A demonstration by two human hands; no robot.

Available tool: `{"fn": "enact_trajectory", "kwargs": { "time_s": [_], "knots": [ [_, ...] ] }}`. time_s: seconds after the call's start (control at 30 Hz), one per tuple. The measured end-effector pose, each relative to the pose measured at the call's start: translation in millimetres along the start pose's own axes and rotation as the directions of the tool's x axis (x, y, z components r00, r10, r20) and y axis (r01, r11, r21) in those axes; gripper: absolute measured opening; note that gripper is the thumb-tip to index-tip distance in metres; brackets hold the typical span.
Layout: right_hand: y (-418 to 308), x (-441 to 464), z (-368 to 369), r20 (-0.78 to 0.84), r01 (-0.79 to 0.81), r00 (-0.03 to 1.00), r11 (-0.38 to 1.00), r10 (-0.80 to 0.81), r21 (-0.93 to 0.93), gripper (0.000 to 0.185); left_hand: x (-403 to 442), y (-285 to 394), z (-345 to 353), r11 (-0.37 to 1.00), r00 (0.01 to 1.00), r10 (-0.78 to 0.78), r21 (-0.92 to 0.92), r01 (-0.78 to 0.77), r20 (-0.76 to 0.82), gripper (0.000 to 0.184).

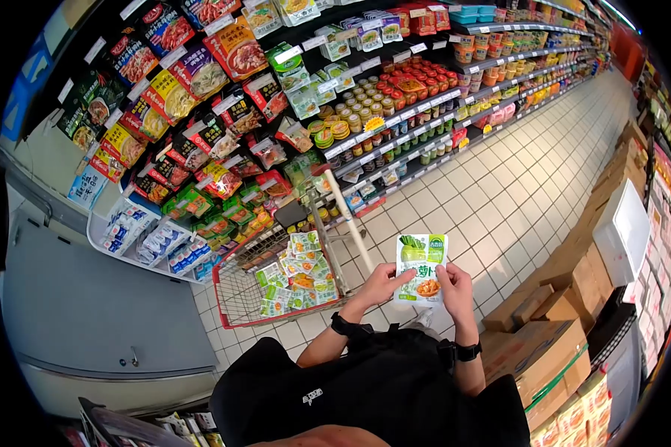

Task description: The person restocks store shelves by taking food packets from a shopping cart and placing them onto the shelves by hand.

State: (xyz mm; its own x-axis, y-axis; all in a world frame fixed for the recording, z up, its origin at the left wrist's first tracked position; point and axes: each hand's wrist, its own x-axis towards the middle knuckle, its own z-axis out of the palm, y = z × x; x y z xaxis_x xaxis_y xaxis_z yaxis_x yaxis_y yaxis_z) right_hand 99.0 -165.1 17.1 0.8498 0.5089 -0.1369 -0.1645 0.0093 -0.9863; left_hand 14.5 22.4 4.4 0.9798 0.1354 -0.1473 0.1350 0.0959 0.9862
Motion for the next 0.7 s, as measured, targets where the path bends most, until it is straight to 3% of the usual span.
{"fn": "enact_trajectory", "kwargs": {
  "time_s": [0.13, 0.2, 0.47, 0.7],
  "knots": [
    [-15.0, 20.6, -57.0, -0.021, 0.004, 1.0, 0.999, -0.005, -0.035, 0.023, 52.4, 6.1, 41.9, 0.997, 0.996, 0.082, -0.01, -0.082, 0.043, 0.035],
    [-8.4, 28.8, -79.8, -0.036, 0.003, 0.999, 0.999, -0.004, -0.04, 0.023, 70.2, 22.0, 54.8, 0.997, 0.992, -0.041, 0.064, 0.033, 0.123, 0.039],
    [-1.3, 71.7, -117.1, -0.046, -0.051, 0.998, 0.999, 0.052, 0.02, 0.024, 129.7, 31.1, 78.1, 0.997, 0.998, -0.061, 0.038, 0.062, -0.016, 0.036],
    [-20.3, 152.0, -132.7, 0.064, -0.133, 0.989, 0.99, 0.135, -0.038, 0.024, 195.0, 21.1, 66.6, 0.995, 0.994, 0.003, -0.094, -0.013, -0.106, 0.031]
  ]
}}
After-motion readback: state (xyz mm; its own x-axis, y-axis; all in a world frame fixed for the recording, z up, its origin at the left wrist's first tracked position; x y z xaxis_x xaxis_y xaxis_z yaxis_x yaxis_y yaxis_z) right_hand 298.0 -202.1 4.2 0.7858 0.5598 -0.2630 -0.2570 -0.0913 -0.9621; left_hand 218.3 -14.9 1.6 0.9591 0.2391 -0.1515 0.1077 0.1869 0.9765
